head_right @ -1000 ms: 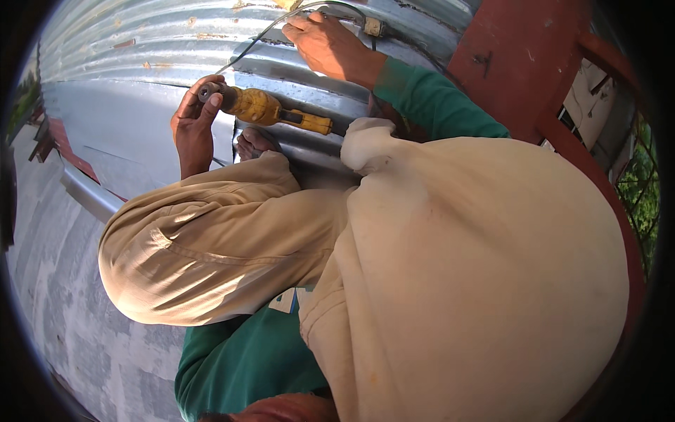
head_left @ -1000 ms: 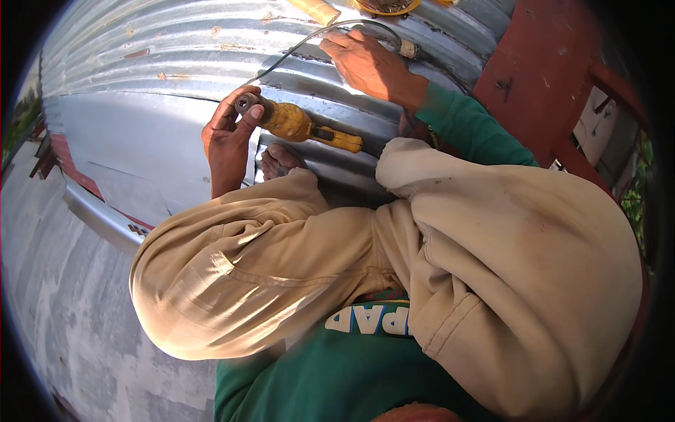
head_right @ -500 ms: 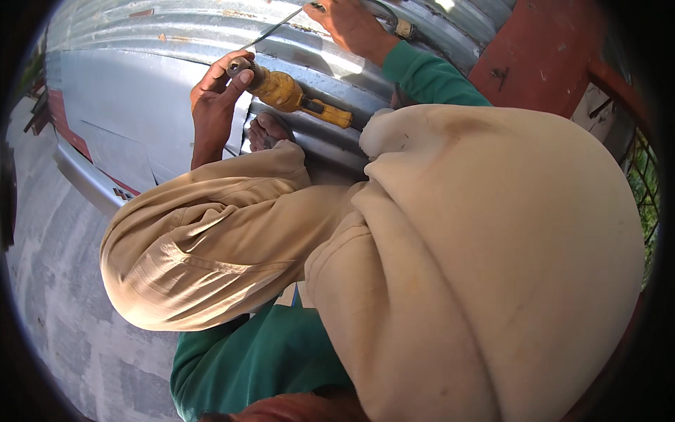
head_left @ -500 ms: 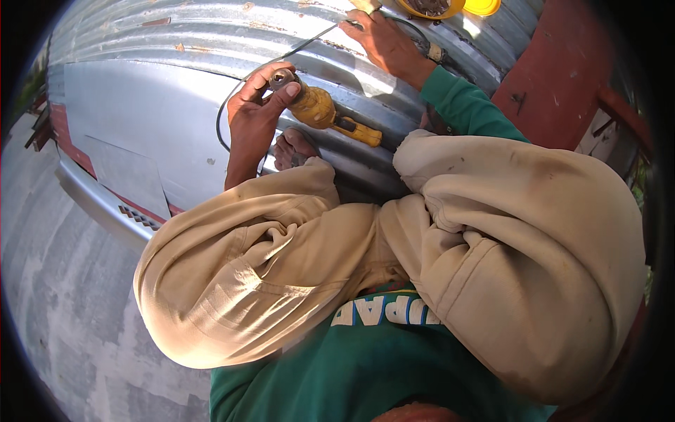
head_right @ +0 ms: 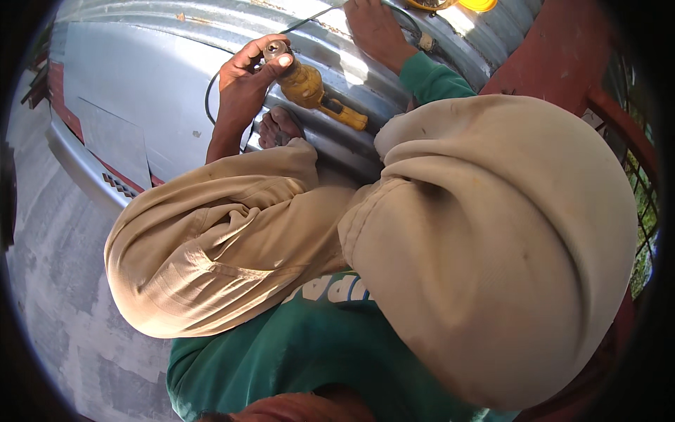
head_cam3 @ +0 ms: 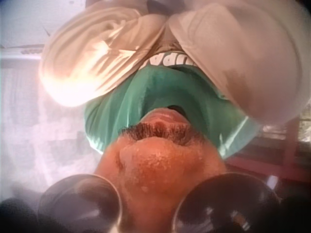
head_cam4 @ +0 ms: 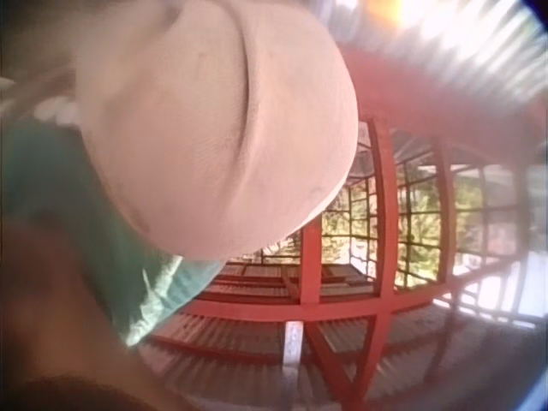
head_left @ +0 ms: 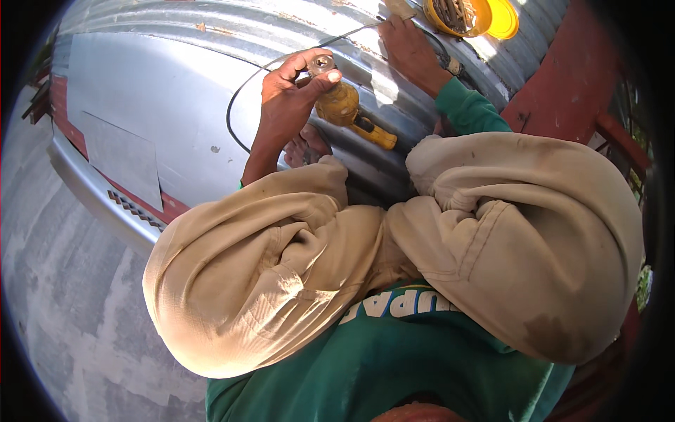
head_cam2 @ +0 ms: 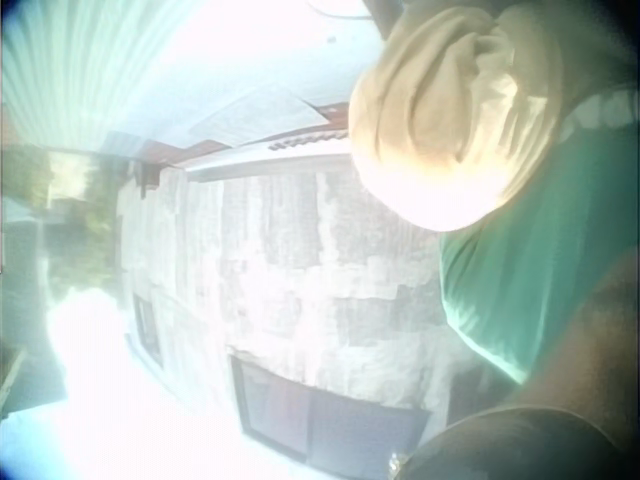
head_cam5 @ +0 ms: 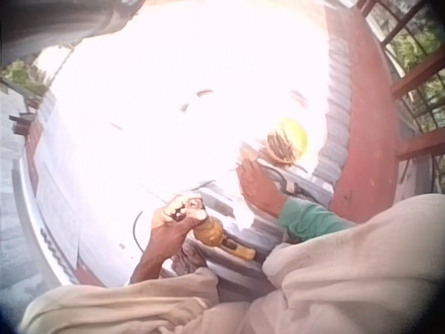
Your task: Two workers install a metal sheet on a corrugated roof using a drill and hammer.
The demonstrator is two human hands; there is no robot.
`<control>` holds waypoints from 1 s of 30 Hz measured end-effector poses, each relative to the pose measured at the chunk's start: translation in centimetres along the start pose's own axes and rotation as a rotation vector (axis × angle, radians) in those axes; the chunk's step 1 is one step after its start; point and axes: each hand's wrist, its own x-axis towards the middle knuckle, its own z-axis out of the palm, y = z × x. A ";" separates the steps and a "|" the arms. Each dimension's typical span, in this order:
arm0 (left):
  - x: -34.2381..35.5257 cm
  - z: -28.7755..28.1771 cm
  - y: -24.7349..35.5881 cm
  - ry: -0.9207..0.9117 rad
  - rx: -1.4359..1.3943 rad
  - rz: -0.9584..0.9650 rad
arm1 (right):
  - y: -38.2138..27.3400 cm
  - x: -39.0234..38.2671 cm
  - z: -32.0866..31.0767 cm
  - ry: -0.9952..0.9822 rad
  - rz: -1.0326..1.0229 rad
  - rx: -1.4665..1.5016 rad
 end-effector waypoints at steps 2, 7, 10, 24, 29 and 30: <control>0.1 -0.1 -0.2 0.002 0.023 0.021 | -0.3 0.0 -1.1 0.069 -0.045 0.227; -0.2 -0.2 0.0 0.032 0.090 0.087 | -5.5 2.3 -11.2 -0.068 0.368 1.316; -0.3 0.0 0.2 0.040 0.059 0.038 | -6.8 3.2 -14.0 -0.125 0.325 1.494; -0.1 0.1 0.5 0.020 -0.014 -0.012 | -8.0 3.6 -12.4 0.115 0.118 0.962; -0.1 0.1 0.7 -0.001 0.008 0.000 | -7.7 2.8 -11.5 -0.075 0.129 1.209; -0.1 0.1 0.8 0.002 0.027 -0.004 | -7.4 2.3 -10.6 -0.067 0.136 1.209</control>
